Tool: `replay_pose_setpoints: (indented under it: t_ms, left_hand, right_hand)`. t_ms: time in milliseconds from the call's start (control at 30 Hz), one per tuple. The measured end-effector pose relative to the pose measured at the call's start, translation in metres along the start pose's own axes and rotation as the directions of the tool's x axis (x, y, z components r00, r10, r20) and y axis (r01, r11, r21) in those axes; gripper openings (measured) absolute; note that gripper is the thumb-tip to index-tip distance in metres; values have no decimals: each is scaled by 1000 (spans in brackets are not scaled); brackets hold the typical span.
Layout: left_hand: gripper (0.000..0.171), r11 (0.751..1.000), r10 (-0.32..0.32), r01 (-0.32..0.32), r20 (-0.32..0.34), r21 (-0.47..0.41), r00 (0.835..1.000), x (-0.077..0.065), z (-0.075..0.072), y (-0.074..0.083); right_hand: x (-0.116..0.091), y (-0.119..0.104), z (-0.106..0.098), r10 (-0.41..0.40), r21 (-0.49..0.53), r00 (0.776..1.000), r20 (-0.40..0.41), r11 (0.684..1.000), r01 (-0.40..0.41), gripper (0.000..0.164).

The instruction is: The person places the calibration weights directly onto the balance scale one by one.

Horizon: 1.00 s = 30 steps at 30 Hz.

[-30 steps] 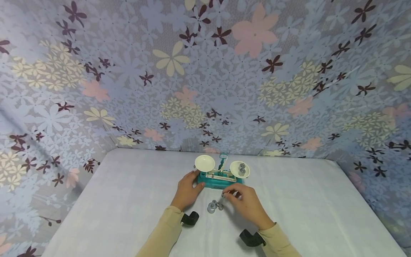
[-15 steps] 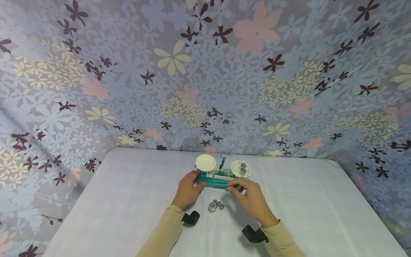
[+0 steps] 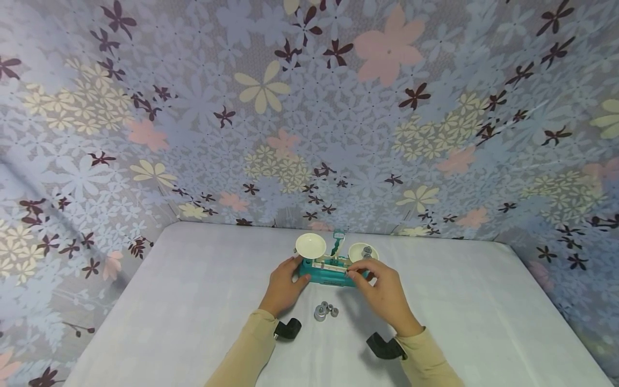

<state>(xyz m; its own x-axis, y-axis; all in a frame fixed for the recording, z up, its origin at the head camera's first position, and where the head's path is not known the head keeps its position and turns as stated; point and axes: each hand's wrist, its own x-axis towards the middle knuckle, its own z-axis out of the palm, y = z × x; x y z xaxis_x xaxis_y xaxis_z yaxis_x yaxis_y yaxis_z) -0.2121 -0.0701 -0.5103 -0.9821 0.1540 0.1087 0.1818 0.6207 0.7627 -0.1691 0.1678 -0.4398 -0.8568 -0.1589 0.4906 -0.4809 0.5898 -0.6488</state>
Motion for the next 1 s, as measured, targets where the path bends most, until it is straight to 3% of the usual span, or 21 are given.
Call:
replay_pose_setpoints:
  t_ms: [433, 1000]
  left_hand:
    - [56, 1000, -4, 4, 1, 4, 1000, 0, 0, 0]
    - [56, 1000, -23, 23, 0, 2, 1000, 1, 0, 2]
  right_hand:
    - [10, 4, 0, 0, -90, 998, -60, 996, -5, 8]
    - [24, 12, -5, -7, -152, 997, -78, 988, -5, 6]
